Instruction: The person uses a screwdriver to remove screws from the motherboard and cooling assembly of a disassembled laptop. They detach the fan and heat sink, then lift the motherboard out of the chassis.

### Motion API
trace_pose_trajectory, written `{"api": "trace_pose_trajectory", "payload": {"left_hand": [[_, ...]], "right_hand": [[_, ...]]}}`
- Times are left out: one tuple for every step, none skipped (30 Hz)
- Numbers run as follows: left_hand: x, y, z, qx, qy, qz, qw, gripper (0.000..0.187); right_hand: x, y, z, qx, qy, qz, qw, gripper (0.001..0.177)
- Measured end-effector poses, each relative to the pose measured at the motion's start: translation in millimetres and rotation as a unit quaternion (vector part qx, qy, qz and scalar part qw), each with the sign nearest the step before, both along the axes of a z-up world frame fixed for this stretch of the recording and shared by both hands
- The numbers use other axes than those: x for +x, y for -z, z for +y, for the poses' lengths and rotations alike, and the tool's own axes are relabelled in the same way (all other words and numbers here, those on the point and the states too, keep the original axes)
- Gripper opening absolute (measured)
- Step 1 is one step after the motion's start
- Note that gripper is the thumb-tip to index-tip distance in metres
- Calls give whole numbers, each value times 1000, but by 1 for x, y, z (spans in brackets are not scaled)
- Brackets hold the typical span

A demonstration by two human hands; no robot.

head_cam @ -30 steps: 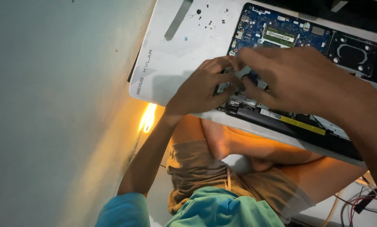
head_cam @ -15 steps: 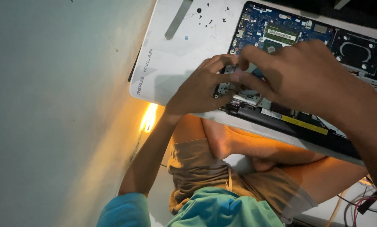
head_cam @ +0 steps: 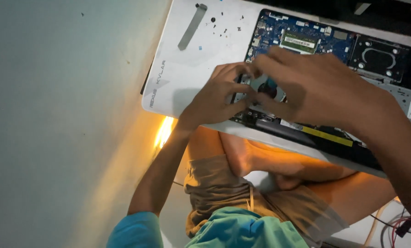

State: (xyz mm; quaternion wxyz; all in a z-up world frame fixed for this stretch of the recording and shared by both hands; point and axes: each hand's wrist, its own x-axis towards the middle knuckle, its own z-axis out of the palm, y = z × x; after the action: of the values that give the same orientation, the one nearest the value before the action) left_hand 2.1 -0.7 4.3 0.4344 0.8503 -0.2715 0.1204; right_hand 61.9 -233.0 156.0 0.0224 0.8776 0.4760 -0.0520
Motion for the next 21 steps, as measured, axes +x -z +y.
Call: {"api": "trace_pose_trajectory", "payload": {"left_hand": [[0, 5, 0, 0, 0, 0, 1000, 21], [0, 10, 0, 4, -11, -3, 1000, 34], [0, 15, 1, 8, -21, -7, 1000, 48], [-1, 11, -1, 9, -20, -6, 1000, 48], [-2, 7, -2, 12, -20, -14, 1000, 37], [-3, 4, -3, 15, -21, -21, 999, 26], [-3, 5, -4, 16, -22, -24, 999, 26], [-3, 6, -5, 15, -27, -34, 999, 27], [-4, 7, -5, 15, -33, -43, 998, 30], [-2, 7, -5, 17, -33, -45, 998, 30], [-2, 10, -5, 26, -33, -52, 998, 37], [-2, 12, -7, 36, -33, -60, 997, 46], [-3, 10, -8, 39, -33, -60, 997, 46], [-4, 8, -9, 39, -33, -71, 996, 40], [-4, 5, -10, 37, -34, -83, 995, 34], [-7, 4, -10, 39, -35, -84, 995, 34], [-8, 3, -10, 24, -30, -105, 994, 26], [-9, 2, -11, 9, -25, -126, 992, 24], [-8, 0, -12, 10, -24, -127, 992, 24], [-7, -2, -12, 25, -26, -132, 991, 21], [-8, -3, -12, 39, -29, -136, 989, 19]], "right_hand": [[0, 2, 1, 0, 0, 0, 1000, 41], [-1, 4, 1, -3, -1, -20, 1000, 39], [-1, 6, 1, -5, -1, -41, 999, 39], [-2, 4, 0, -4, 0, -40, 999, 39], [-3, 2, -1, 49, -26, -10, 998, 32], [-4, -1, -2, 103, -52, 20, 993, 34], [-5, 0, -2, 104, -53, 18, 993, 34], [-6, 0, -3, 73, -40, -4, 997, 38], [-7, 1, -4, 43, -27, -24, 998, 43], [-4, 5, -4, 45, -28, -26, 998, 43], [-3, 9, -5, 12, -14, -70, 997, 46], [-3, 14, -6, -20, 1, -113, 993, 56], [-3, 15, -7, -18, 1, -113, 993, 56], [-4, 15, -9, -10, 8, -88, 996, 43], [-4, 13, -10, -4, 13, -64, 998, 30], [-6, 15, -14, -2, 12, -65, 998, 30], [-7, 16, -18, 19, 4, -80, 997, 26], [-8, 17, -23, 40, -5, -94, 995, 23], [-5, 16, -30, 42, -4, -96, 995, 23], [-2, 16, -37, 33, 9, -112, 993, 22], [0, 17, -43, 24, 21, -127, 991, 23]]}}
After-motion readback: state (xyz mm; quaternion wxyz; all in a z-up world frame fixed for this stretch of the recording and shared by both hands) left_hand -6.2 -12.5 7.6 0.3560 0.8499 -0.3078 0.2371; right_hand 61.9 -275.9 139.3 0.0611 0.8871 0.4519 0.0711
